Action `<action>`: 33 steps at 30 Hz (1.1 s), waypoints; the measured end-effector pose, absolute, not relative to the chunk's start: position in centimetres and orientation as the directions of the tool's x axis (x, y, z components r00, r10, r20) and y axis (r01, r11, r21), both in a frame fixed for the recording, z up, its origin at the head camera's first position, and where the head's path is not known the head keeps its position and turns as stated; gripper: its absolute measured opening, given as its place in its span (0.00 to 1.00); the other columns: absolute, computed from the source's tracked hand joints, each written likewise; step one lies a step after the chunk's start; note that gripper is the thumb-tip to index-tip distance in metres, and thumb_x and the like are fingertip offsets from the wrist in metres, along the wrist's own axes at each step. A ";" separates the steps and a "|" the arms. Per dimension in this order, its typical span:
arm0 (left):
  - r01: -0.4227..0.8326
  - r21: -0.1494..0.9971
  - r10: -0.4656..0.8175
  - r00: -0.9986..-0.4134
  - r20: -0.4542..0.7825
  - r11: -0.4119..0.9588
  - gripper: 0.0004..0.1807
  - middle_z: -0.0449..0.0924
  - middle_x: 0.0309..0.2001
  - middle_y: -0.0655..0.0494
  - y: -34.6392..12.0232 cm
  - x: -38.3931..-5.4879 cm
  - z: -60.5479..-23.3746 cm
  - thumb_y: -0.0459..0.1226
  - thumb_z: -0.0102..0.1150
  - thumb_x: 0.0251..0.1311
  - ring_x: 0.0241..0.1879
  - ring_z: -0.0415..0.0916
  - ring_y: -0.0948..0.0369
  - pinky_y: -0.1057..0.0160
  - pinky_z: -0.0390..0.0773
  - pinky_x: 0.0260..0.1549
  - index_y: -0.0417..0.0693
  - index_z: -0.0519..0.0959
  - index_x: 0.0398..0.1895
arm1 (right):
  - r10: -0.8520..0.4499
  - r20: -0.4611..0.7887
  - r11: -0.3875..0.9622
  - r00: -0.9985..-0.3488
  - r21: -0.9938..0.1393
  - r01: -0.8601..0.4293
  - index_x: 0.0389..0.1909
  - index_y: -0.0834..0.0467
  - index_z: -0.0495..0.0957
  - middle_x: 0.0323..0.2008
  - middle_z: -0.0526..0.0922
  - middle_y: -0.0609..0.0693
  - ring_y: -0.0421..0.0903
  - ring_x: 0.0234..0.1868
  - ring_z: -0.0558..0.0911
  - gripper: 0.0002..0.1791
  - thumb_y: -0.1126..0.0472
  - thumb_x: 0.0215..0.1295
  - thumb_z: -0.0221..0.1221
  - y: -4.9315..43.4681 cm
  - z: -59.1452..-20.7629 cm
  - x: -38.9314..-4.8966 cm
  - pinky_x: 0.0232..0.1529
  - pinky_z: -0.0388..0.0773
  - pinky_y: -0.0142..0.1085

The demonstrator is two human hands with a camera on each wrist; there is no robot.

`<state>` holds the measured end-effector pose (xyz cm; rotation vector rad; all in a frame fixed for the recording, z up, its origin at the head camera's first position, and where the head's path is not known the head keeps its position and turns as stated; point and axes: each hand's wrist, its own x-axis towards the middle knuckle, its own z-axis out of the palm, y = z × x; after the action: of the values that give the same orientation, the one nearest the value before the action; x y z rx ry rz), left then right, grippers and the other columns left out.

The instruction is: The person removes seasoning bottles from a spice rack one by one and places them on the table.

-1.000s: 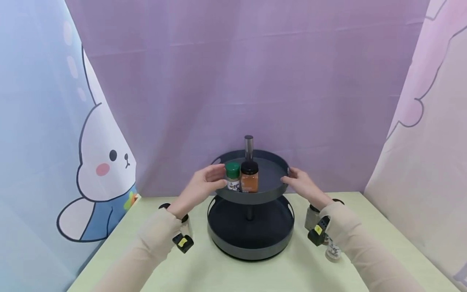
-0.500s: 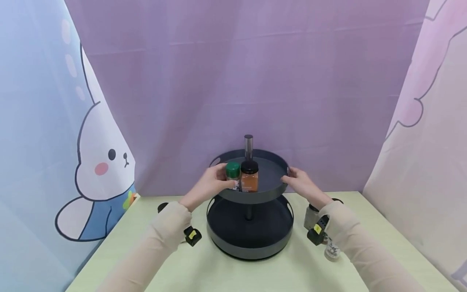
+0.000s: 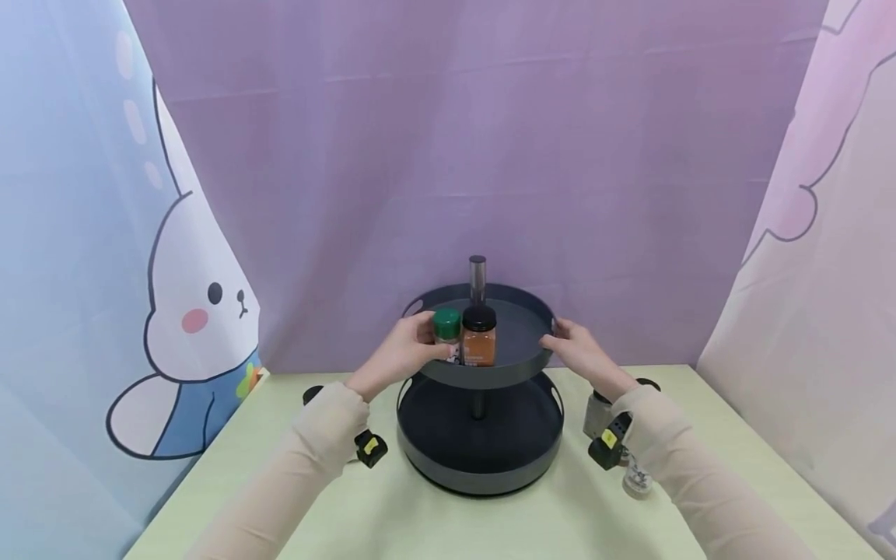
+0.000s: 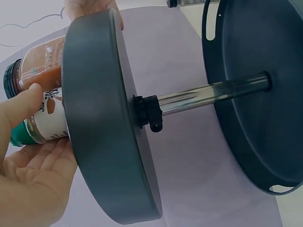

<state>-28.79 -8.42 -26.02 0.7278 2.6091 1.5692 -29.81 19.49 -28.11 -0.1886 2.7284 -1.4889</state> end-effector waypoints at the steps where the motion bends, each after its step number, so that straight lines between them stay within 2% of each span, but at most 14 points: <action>1: 0.380 0.838 0.392 -0.893 0.222 0.391 0.26 0.77 0.50 0.47 -8.4 -28.8 -26.0 0.35 0.60 0.55 0.48 0.78 0.57 0.59 0.79 0.45 0.43 0.67 0.59 | -0.117 0.032 0.536 -0.993 -0.839 -0.091 0.70 0.66 0.39 0.69 0.49 0.65 0.60 0.70 0.51 0.38 0.54 0.66 0.44 19.5 -28.1 -29.8 0.67 0.54 0.52; 16: 0.387 0.847 0.358 -0.898 0.256 0.365 0.22 0.79 0.45 0.49 -8.7 -28.7 -25.2 0.32 0.59 0.55 0.42 0.79 0.60 0.63 0.80 0.39 0.44 0.70 0.54 | -0.101 0.019 0.516 -0.995 -0.854 -0.069 0.70 0.66 0.39 0.70 0.48 0.65 0.60 0.70 0.51 0.39 0.54 0.66 0.45 19.3 -28.2 -29.9 0.68 0.53 0.52; 22: 0.403 0.837 0.321 -0.901 0.291 0.372 0.23 0.80 0.46 0.49 -9.1 -28.3 -24.4 0.34 0.60 0.55 0.45 0.78 0.59 0.61 0.79 0.42 0.45 0.70 0.55 | -0.108 0.029 0.515 -0.994 -0.854 -0.081 0.70 0.67 0.39 0.69 0.48 0.66 0.60 0.70 0.51 0.39 0.55 0.66 0.45 19.5 -28.2 -29.9 0.68 0.53 0.52; 33: 0.420 0.862 0.214 -0.904 0.370 0.284 0.26 0.78 0.52 0.50 -10.9 -27.8 -23.0 0.35 0.61 0.55 0.51 0.76 0.58 0.57 0.75 0.52 0.50 0.69 0.59 | -0.114 0.034 0.528 -0.993 -0.844 -0.090 0.70 0.66 0.39 0.69 0.48 0.66 0.60 0.70 0.51 0.39 0.55 0.66 0.45 19.7 -28.2 -29.7 0.68 0.53 0.52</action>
<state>-27.81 -10.94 -23.03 0.6649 2.6572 1.8831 -29.71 19.67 -28.15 -0.1813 2.7246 -1.5026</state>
